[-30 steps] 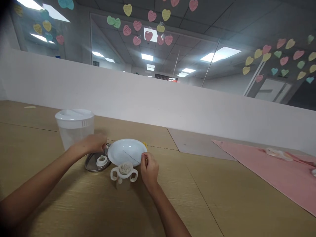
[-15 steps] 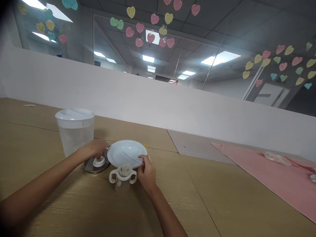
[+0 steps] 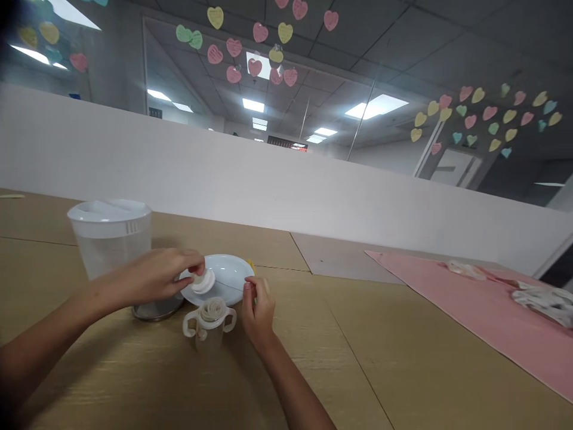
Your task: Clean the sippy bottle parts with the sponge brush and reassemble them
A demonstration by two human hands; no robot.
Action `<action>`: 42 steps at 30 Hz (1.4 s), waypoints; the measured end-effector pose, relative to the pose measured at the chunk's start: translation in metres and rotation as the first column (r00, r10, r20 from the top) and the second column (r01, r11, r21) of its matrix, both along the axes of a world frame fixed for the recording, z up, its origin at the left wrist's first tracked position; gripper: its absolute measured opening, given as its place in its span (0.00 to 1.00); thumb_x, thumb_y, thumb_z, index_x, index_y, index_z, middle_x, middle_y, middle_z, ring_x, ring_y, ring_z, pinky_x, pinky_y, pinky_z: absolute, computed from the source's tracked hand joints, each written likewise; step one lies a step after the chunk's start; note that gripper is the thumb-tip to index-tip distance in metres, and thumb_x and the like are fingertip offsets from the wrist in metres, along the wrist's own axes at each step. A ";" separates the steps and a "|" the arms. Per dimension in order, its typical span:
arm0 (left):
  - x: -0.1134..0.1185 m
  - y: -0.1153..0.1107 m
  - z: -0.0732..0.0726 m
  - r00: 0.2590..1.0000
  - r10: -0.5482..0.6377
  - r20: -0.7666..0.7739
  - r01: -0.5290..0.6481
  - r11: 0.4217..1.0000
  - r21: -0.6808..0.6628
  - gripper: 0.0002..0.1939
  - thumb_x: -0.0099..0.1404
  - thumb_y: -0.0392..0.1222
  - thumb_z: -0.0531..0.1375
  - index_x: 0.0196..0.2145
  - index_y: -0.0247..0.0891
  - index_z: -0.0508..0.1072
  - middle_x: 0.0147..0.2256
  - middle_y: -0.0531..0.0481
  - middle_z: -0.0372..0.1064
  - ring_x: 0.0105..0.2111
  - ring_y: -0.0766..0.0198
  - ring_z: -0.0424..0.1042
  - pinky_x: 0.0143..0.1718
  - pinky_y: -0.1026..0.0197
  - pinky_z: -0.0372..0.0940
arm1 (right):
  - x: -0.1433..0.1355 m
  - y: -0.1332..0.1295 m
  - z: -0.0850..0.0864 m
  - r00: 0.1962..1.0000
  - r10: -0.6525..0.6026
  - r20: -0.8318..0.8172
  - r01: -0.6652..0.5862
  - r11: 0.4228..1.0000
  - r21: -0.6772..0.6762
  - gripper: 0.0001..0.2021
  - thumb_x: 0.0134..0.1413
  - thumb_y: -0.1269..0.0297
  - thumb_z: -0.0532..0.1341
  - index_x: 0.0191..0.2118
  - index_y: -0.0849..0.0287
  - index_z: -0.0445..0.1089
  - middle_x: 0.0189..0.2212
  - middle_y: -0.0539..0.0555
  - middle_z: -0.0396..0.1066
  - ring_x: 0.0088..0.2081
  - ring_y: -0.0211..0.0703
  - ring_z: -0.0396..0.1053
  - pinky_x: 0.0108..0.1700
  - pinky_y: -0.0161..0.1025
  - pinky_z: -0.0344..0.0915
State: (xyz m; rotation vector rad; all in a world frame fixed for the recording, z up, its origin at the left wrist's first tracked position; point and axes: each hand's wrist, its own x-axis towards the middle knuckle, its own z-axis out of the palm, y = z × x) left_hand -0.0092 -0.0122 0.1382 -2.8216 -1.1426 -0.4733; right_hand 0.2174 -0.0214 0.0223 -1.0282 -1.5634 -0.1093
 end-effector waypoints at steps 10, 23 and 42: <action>0.020 -0.025 -0.002 0.930 -0.331 0.163 0.345 0.936 -0.070 0.12 0.66 0.37 0.50 0.41 0.45 0.72 0.42 0.51 0.68 0.38 0.64 0.68 0.36 0.65 0.59 | -0.006 -0.019 0.011 0.924 0.140 0.357 -0.270 0.898 0.346 0.26 0.58 0.54 0.54 0.59 0.61 0.55 0.47 0.66 0.68 0.49 0.56 0.68 0.45 0.53 0.67; 0.012 -0.004 0.006 0.901 -0.410 0.141 0.422 0.904 -0.069 0.13 0.70 0.42 0.49 0.42 0.44 0.72 0.47 0.53 0.69 0.41 0.66 0.69 0.43 0.66 0.59 | -0.026 -0.028 0.013 0.980 0.068 0.189 -0.133 0.925 0.356 0.25 0.45 0.66 0.59 0.52 0.60 0.60 0.39 0.59 0.70 0.42 0.53 0.70 0.47 0.55 0.67; 0.018 0.011 -0.003 0.811 -0.556 0.180 0.564 0.825 0.008 0.12 0.70 0.39 0.50 0.42 0.40 0.73 0.42 0.51 0.73 0.40 0.68 0.71 0.40 0.69 0.60 | -0.015 -0.026 0.013 0.982 0.181 0.062 -0.191 0.949 0.249 0.16 0.50 0.57 0.57 0.45 0.58 0.63 0.34 0.57 0.68 0.35 0.48 0.68 0.36 0.46 0.68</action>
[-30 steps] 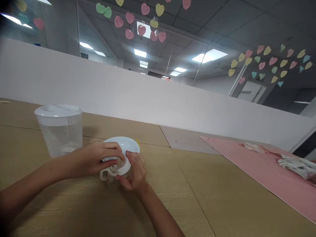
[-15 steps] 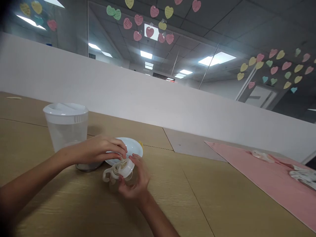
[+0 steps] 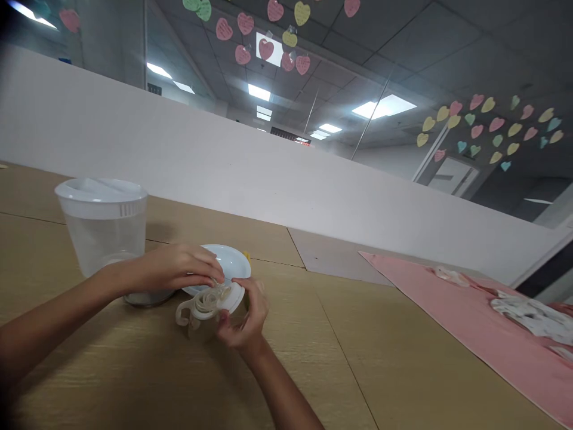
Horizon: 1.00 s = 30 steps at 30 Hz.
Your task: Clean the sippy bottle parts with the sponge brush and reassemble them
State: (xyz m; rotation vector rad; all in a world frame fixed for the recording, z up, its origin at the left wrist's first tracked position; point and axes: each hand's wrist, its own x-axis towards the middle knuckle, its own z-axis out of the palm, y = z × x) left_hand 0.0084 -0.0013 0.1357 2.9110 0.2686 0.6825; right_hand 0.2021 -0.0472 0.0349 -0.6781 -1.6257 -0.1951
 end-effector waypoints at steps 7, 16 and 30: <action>0.000 -0.023 0.001 0.993 0.092 0.072 -0.115 0.887 0.447 0.11 0.66 0.34 0.53 0.35 0.40 0.75 0.37 0.52 0.75 0.33 0.66 0.72 0.34 0.65 0.62 | 0.003 0.005 -0.002 0.999 -0.047 -0.021 0.047 0.999 0.000 0.15 0.50 0.57 0.56 0.43 0.58 0.62 0.34 0.56 0.65 0.35 0.47 0.65 0.36 0.46 0.66; -0.009 -0.011 0.006 0.996 0.081 0.045 -0.087 0.981 0.174 0.14 0.70 0.40 0.50 0.42 0.44 0.75 0.41 0.54 0.75 0.39 0.68 0.73 0.38 0.68 0.61 | -0.008 -0.002 0.012 0.997 -0.080 0.009 0.076 0.973 0.216 0.17 0.46 0.57 0.55 0.42 0.59 0.63 0.29 0.54 0.65 0.29 0.46 0.65 0.41 0.55 0.63; -0.013 0.003 0.001 0.935 0.214 -0.284 -0.310 0.882 -0.356 0.43 0.51 0.57 0.64 0.61 0.47 0.54 0.57 0.47 0.61 0.53 0.54 0.62 0.48 0.61 0.59 | -0.016 0.002 -0.020 0.958 0.127 -0.257 -0.141 0.989 -0.040 0.16 0.56 0.58 0.56 0.47 0.55 0.53 0.40 0.60 0.65 0.42 0.48 0.68 0.43 0.49 0.66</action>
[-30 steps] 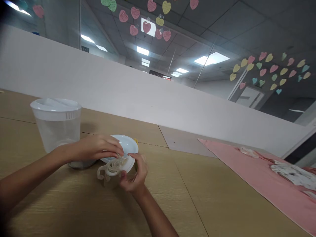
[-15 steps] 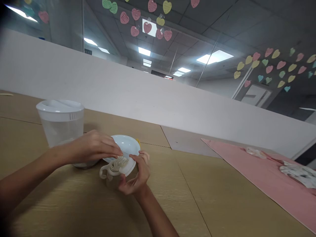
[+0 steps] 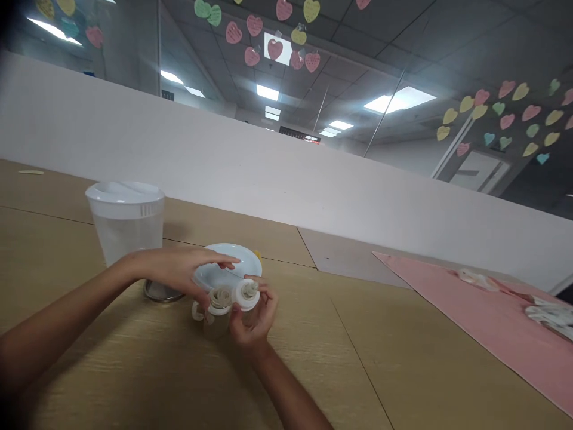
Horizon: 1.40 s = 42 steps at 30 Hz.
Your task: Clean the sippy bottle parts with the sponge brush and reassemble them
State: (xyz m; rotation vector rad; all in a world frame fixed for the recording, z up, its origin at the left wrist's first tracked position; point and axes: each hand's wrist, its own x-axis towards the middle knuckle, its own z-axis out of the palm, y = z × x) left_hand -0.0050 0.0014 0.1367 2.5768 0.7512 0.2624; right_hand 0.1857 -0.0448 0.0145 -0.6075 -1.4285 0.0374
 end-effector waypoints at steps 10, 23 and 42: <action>0.019 0.014 -0.026 0.989 -0.139 -0.047 0.137 0.990 -0.033 0.37 0.47 0.40 0.66 0.55 0.46 0.61 0.45 0.51 0.68 0.43 0.58 0.68 0.40 0.64 0.61 | 0.003 0.005 -0.012 0.972 -0.081 0.220 0.108 0.988 -0.112 0.18 0.50 0.64 0.62 0.46 0.56 0.58 0.40 0.56 0.65 0.42 0.46 0.67 0.44 0.47 0.65; 0.020 0.017 -0.029 0.988 -0.152 -0.026 0.149 0.983 -0.104 0.34 0.48 0.42 0.66 0.53 0.45 0.63 0.42 0.53 0.70 0.40 0.60 0.69 0.36 0.65 0.61 | 0.003 0.005 -0.010 0.959 -0.091 0.268 0.119 0.989 -0.090 0.09 0.53 0.64 0.59 0.41 0.56 0.63 0.36 0.54 0.68 0.39 0.45 0.68 0.40 0.44 0.66; 0.023 0.012 -0.026 0.989 -0.116 -0.095 0.114 0.993 -0.031 0.21 0.47 0.42 0.64 0.41 0.41 0.67 0.35 0.55 0.71 0.33 0.63 0.69 0.30 0.65 0.59 | -0.001 -0.002 -0.006 0.970 0.006 0.243 0.029 0.989 -0.142 0.08 0.57 0.65 0.54 0.43 0.57 0.61 0.44 0.59 0.68 0.46 0.48 0.68 0.45 0.48 0.66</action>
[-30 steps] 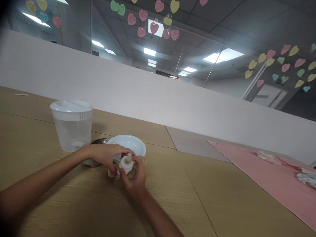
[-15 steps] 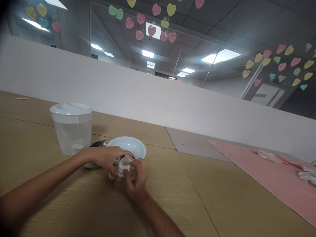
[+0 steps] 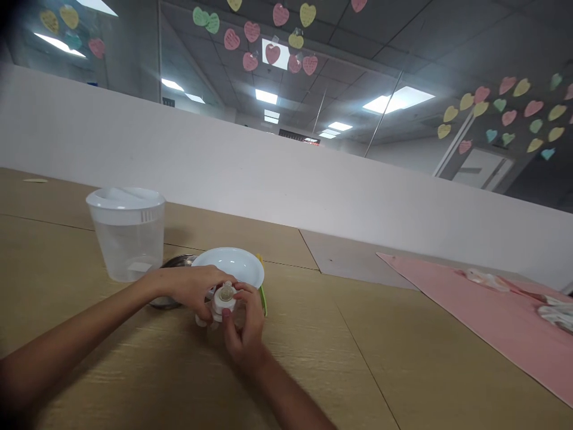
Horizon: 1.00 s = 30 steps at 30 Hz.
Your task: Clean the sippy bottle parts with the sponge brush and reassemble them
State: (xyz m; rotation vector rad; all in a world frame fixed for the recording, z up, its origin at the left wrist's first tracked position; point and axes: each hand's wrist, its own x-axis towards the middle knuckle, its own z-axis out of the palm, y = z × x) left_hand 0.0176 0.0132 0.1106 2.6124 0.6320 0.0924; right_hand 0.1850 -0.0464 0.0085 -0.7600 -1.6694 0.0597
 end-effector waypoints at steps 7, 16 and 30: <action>-0.002 0.004 -0.004 1.000 -0.026 -0.002 0.026 0.998 -0.057 0.22 0.50 0.42 0.62 0.45 0.42 0.68 0.38 0.54 0.71 0.35 0.62 0.69 0.32 0.65 0.60 | 0.001 0.002 0.001 0.998 0.025 -0.060 -0.027 0.999 -0.042 0.04 0.57 0.65 0.54 0.39 0.57 0.62 0.40 0.57 0.70 0.43 0.46 0.70 0.43 0.45 0.68; -0.001 0.008 -0.008 0.999 -0.021 0.040 0.023 0.999 -0.045 0.26 0.46 0.42 0.65 0.45 0.41 0.66 0.43 0.53 0.68 0.38 0.60 0.68 0.33 0.65 0.61 | 0.000 0.006 0.006 0.998 -0.066 0.020 0.068 0.993 -0.099 0.14 0.51 0.61 0.61 0.45 0.56 0.67 0.37 0.54 0.69 0.39 0.44 0.69 0.39 0.41 0.68; 0.000 0.008 -0.008 0.999 0.020 -0.029 -0.020 1.000 -0.009 0.18 0.45 0.46 0.65 0.34 0.38 0.67 0.34 0.55 0.64 0.32 0.64 0.65 0.30 0.66 0.57 | 0.007 0.000 0.008 0.999 -0.043 -0.009 0.043 0.999 0.027 0.03 0.55 0.66 0.54 0.33 0.57 0.63 0.28 0.51 0.64 0.31 0.42 0.63 0.34 0.41 0.60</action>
